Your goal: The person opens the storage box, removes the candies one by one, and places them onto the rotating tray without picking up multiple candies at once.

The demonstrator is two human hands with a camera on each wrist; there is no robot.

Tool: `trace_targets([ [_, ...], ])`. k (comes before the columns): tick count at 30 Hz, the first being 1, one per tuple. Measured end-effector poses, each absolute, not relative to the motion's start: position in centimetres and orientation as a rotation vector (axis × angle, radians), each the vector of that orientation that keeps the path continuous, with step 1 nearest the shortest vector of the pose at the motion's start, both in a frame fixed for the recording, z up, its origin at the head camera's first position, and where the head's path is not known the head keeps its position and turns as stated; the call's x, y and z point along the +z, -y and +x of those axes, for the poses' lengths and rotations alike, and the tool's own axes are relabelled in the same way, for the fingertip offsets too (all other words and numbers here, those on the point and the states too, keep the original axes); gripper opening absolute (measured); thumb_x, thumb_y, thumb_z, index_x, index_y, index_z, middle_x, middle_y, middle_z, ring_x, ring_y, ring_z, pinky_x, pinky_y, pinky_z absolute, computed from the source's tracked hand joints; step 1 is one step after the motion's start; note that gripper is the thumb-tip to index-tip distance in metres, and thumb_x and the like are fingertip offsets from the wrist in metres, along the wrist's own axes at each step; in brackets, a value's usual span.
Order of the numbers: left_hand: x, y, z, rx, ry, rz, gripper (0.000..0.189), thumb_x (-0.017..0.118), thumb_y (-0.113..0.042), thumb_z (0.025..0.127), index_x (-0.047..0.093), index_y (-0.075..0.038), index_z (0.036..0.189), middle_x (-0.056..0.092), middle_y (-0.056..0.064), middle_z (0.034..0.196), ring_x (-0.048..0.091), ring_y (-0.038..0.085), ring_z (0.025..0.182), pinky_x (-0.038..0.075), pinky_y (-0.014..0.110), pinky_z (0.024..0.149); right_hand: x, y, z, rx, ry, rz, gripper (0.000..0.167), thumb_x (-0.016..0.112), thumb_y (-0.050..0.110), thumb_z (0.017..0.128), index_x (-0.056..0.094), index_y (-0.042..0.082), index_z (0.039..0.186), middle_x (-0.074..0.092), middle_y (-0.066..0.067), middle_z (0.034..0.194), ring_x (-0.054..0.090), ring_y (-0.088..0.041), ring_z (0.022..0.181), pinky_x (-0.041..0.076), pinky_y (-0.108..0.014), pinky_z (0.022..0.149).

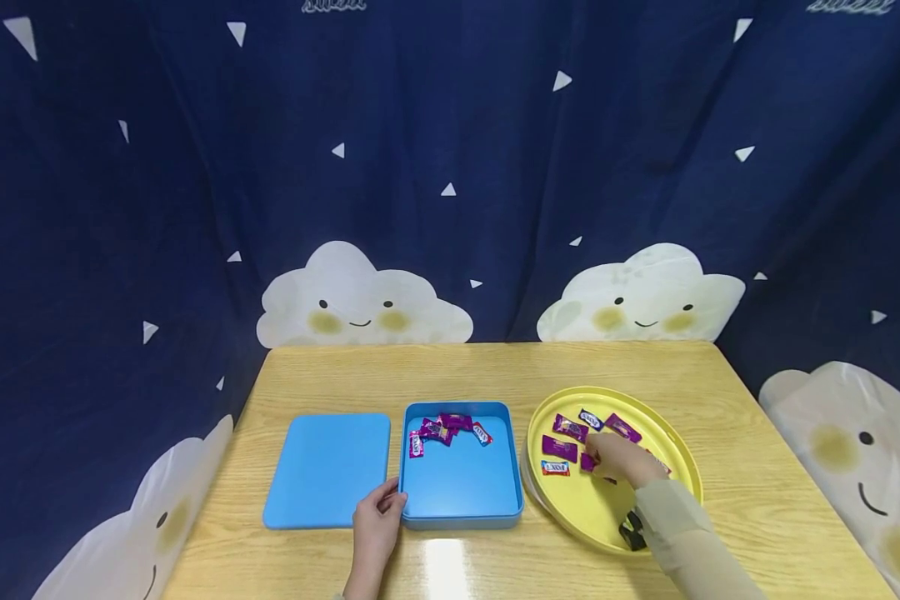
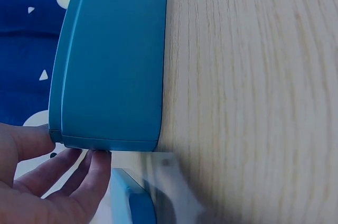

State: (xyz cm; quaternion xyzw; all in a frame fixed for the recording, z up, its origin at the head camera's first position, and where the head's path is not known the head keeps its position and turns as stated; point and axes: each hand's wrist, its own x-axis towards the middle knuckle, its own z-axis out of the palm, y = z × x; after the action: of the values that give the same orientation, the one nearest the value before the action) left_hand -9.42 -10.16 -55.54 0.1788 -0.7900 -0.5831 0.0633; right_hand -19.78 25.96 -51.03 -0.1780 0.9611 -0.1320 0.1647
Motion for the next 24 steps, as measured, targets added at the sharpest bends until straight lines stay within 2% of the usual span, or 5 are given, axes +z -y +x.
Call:
trace_targets([
  [3, -55.48, 10.11, -9.42, -1.751, 2.385, 0.54, 0.028, 0.062, 0.0, 0.082, 0.062, 0.009, 0.109, 0.066, 0.022, 0.096, 0.064, 0.027, 0.085, 0.054, 0.026, 0.066, -51.41, -25.98, -19.68, -0.359, -2.756, -0.524, 0.019, 0.07, -0.003, 0.069, 0.055, 0.005, 0.077, 0.052, -0.001, 0.069, 0.047, -0.015, 0.064, 0.043, -0.028, 0.057],
  [8, -55.49, 10.13, -9.47, -1.753, 2.386, 0.548, 0.029, 0.062, 0.0, 0.082, 0.062, 0.009, 0.11, 0.066, 0.022, 0.096, 0.064, 0.027, 0.086, 0.054, 0.026, 0.067, -51.58, -25.83, -19.55, -0.336, -2.776, -0.509, 0.022, 0.071, -0.004, 0.066, 0.059, 0.002, 0.083, 0.058, -0.004, 0.074, 0.052, -0.018, 0.067, 0.048, -0.033, 0.06],
  [16, -55.39, 10.24, -9.38, -1.753, 2.399, 0.537, 0.029, 0.062, -0.001, 0.083, 0.061, 0.009, 0.111, 0.065, 0.022, 0.098, 0.064, 0.028, 0.087, 0.055, 0.027, 0.068, -51.47, -25.7, -19.45, -0.39, -2.785, -0.477, 0.029, 0.068, -0.008, 0.059, 0.059, 0.002, 0.085, 0.059, -0.005, 0.076, 0.052, -0.018, 0.068, 0.049, -0.036, 0.063],
  [24, -55.29, 10.21, -9.28, -1.755, 2.388, 0.511, 0.029, 0.063, -0.001, 0.083, 0.061, 0.01, 0.11, 0.066, 0.021, 0.096, 0.064, 0.027, 0.086, 0.054, 0.026, 0.067, -51.47, -25.77, -19.38, -0.38, -2.785, -0.477, 0.025, 0.072, -0.003, 0.063, 0.059, 0.002, 0.084, 0.058, -0.003, 0.074, 0.052, -0.017, 0.067, 0.049, -0.034, 0.062],
])
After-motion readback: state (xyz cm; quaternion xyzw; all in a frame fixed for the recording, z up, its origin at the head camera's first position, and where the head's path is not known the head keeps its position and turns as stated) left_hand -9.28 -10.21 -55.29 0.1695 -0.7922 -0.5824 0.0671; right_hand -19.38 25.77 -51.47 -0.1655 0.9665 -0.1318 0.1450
